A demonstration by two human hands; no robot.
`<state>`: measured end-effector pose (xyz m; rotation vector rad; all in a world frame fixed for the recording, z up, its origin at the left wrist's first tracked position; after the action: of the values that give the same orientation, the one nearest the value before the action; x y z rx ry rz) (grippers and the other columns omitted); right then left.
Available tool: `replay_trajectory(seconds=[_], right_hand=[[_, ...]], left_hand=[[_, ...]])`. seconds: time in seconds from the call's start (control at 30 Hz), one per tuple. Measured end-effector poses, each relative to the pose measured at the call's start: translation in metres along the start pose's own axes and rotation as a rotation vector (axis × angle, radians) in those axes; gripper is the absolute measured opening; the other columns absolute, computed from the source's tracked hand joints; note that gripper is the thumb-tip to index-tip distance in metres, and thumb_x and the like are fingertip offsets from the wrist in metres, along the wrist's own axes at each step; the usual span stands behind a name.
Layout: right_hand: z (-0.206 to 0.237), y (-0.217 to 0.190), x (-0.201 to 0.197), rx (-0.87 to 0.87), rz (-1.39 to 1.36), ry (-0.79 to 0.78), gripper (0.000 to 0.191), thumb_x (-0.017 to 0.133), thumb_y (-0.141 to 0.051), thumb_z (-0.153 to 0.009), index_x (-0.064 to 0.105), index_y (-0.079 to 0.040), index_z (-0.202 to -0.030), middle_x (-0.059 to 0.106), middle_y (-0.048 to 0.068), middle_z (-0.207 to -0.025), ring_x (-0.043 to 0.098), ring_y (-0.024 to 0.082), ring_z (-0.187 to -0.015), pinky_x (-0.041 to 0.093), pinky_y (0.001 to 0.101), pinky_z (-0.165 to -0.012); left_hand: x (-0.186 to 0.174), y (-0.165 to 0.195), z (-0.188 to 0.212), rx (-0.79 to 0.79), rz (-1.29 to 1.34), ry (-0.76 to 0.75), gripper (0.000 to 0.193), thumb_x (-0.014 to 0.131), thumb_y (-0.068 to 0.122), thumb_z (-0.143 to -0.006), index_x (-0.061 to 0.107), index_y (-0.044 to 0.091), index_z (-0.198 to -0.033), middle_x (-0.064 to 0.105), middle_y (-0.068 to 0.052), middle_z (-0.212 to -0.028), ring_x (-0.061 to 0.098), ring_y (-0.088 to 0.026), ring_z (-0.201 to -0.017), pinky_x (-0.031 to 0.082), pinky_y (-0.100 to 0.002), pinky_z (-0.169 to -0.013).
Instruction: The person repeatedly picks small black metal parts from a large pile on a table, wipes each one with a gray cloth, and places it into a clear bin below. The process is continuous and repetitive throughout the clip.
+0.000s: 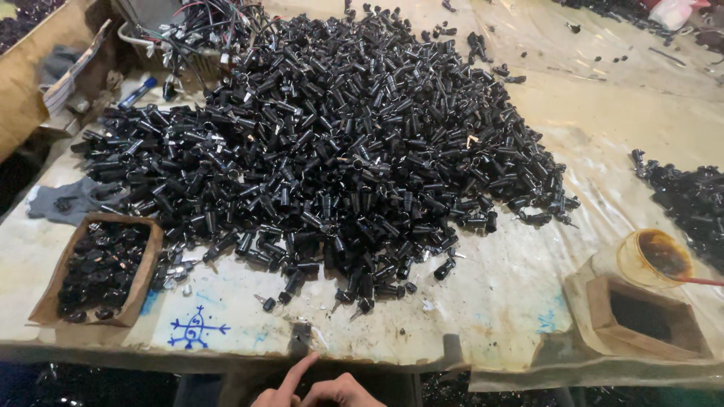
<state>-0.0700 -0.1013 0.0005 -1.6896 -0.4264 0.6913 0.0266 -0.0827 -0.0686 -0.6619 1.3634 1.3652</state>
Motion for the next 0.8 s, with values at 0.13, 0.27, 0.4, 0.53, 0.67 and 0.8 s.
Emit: replay_trajectory(seconds=[0.13,0.27,0.4,0.53,0.67,0.8], right_hand=[[-0.006,-0.009,0.001,0.000,0.000,-0.011,0.019,0.068,0.003,-0.089,0.076,0.005,-0.106,0.062,0.004,-0.065,0.060,0.012,-0.062,0.043,0.0260,-0.062],[-0.009,-0.013,0.005,0.006,-0.004,-0.027,0.021,0.067,0.002,-0.090,0.075,0.005,-0.109,0.061,0.003,-0.063,0.058,0.010,-0.058,0.041,0.0254,-0.057],[-0.011,-0.014,0.006,0.012,-0.008,-0.039,0.023,0.066,0.001,-0.091,0.075,0.005,-0.111,0.060,0.002,-0.060,0.055,0.009,-0.053,0.039,0.0248,-0.052],[-0.016,-0.013,0.002,0.009,-0.022,-0.036,0.025,0.065,0.000,-0.092,0.074,0.005,-0.114,0.058,0.001,-0.058,0.052,0.008,-0.049,0.037,0.0242,-0.046],[-0.014,-0.004,-0.020,-0.005,-0.161,0.099,0.027,0.064,-0.001,-0.093,0.074,0.005,-0.117,0.057,0.000,-0.055,0.050,0.007,-0.045,0.035,0.0236,-0.041],[0.011,0.033,-0.074,0.102,-0.548,0.526,0.029,0.063,-0.002,-0.093,0.073,0.005,-0.120,0.056,-0.001,-0.053,0.047,0.005,-0.041,0.033,0.0230,-0.036]], left_hand=[[-0.002,0.000,-0.004,-0.007,-0.014,-0.004,0.076,0.059,0.029,-0.096,0.022,0.023,-0.161,0.067,-0.014,-0.062,0.070,-0.028,-0.047,0.055,-0.047,-0.044],[-0.009,-0.004,-0.006,0.026,-0.005,0.002,0.078,0.059,0.031,-0.095,0.019,0.026,-0.162,0.066,-0.014,-0.059,0.070,-0.029,-0.047,0.055,-0.048,-0.043],[-0.018,-0.003,-0.009,0.097,0.172,-0.028,0.084,0.062,0.027,-0.093,0.013,0.026,-0.161,0.066,-0.012,-0.055,0.071,-0.028,-0.048,0.056,-0.045,-0.044],[-0.030,-0.015,-0.015,-0.045,0.324,0.065,0.086,0.064,0.018,-0.084,0.026,0.041,-0.158,0.067,-0.010,-0.052,0.074,-0.023,-0.049,0.056,-0.041,-0.049],[-0.039,-0.045,-0.019,-0.173,0.455,0.108,0.076,0.066,0.019,-0.085,0.040,0.043,-0.152,0.073,-0.010,-0.065,0.078,-0.020,-0.057,0.059,-0.036,-0.057],[-0.056,-0.095,-0.011,-0.381,0.478,0.095,0.071,0.064,0.019,-0.085,0.040,0.041,-0.148,0.071,-0.010,-0.065,0.076,-0.021,-0.058,0.058,-0.037,-0.057]])
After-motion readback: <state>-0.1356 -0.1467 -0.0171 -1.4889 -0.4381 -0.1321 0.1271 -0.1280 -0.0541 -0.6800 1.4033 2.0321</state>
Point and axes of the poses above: each hand's wrist, its own z-axis away from the middle knuckle, its own x-axis out of the palm, y = z × x, the point moved 9 cm from there along -z, towards the middle knuckle
